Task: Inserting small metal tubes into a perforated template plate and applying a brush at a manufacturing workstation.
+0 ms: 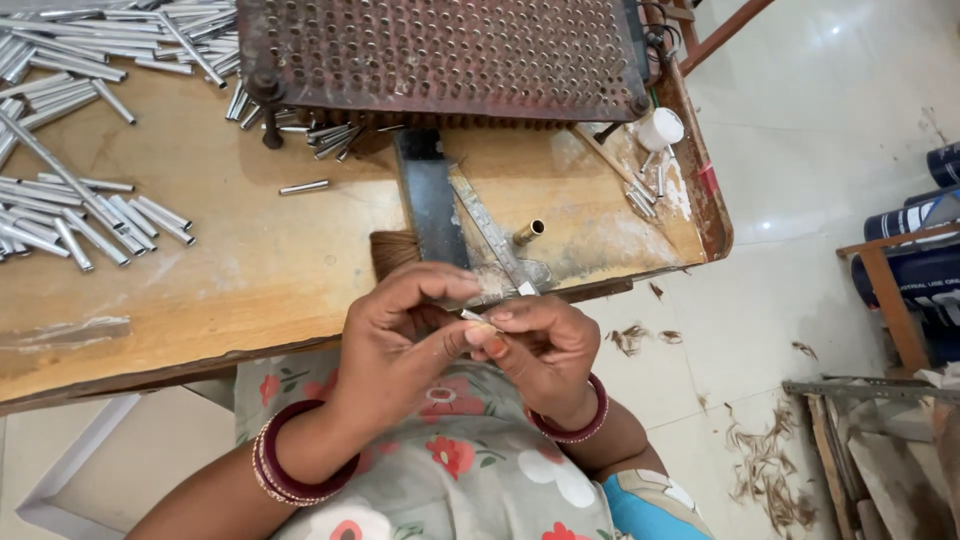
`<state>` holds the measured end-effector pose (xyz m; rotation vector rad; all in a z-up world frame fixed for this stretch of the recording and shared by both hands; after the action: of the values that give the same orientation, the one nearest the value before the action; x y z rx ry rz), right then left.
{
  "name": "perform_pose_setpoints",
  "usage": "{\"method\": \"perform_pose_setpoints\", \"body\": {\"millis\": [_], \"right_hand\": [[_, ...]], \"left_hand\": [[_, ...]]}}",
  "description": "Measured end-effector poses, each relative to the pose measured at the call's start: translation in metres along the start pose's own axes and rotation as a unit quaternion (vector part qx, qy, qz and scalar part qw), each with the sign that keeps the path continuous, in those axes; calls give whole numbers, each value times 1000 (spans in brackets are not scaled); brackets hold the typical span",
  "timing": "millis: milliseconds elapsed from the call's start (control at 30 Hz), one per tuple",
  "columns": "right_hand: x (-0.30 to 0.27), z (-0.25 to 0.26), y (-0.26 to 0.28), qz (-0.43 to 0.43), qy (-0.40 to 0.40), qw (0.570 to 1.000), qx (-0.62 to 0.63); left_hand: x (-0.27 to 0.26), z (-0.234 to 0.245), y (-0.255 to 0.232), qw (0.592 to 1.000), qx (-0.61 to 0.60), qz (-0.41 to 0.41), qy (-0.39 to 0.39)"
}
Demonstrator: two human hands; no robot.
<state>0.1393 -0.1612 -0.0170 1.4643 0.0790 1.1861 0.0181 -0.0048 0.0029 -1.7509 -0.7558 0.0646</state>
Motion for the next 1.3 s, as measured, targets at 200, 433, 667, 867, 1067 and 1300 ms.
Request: {"method": "perform_pose_setpoints", "body": {"millis": [200, 433, 667, 867, 1067, 1300], "right_hand": [[97, 65, -42, 47, -40, 942, -329], [140, 125, -111, -98, 16, 751, -653], [107, 106, -26, -60, 20, 722, -689], [33, 68, 50, -2, -49, 870, -490], [2, 5, 58, 58, -12, 940, -336], [9, -8, 56, 81, -14, 935, -346]], "left_hand": [[-8, 20, 7, 997, 15, -59, -55], [-7, 34, -2, 991, -29, -45, -121], [-4, 41, -2, 992, -19, -29, -124], [-3, 39, 7, 988, -99, -8, -118], [-8, 34, 7, 979, -165, 23, -119], [-9, 33, 9, 982, -150, 16, -117]]}}
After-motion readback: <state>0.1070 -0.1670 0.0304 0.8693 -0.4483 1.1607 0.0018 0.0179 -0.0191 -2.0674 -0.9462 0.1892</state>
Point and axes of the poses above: each hand's wrist, its own x-axis towards the middle knuckle, its own z-axis out of the back of the hand, y = z × x, the point moved 2 cm from there along x, towards the middle knuckle
